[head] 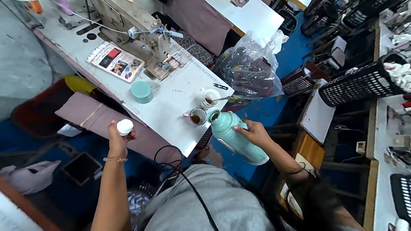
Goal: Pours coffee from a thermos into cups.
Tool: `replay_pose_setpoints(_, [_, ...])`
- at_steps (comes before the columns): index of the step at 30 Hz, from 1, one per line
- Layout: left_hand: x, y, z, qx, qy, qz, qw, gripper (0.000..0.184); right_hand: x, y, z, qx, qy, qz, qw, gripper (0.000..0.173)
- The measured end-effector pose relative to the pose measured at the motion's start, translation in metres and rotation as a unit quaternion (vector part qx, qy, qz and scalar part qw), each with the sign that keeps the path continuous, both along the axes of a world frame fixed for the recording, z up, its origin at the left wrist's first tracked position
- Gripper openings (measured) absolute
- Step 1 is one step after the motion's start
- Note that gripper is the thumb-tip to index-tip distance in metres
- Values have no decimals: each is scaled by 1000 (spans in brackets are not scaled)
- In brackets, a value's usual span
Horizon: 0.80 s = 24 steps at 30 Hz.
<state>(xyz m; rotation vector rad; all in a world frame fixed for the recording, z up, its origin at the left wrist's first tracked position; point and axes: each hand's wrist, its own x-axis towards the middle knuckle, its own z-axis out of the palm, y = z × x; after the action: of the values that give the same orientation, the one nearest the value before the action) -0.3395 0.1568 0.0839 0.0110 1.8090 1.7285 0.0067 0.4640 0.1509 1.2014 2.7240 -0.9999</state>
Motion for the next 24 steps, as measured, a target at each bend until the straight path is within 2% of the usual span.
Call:
replay_pose_setpoints(10, [13,6,-3,-9,-24,35,999,64,-15,20,-13,4,-97,27,995,52])
replay_pose_setpoints(24, [14,6,-9,0,-33,33,999,62,-40,25,-14,3,-186,52,981,56])
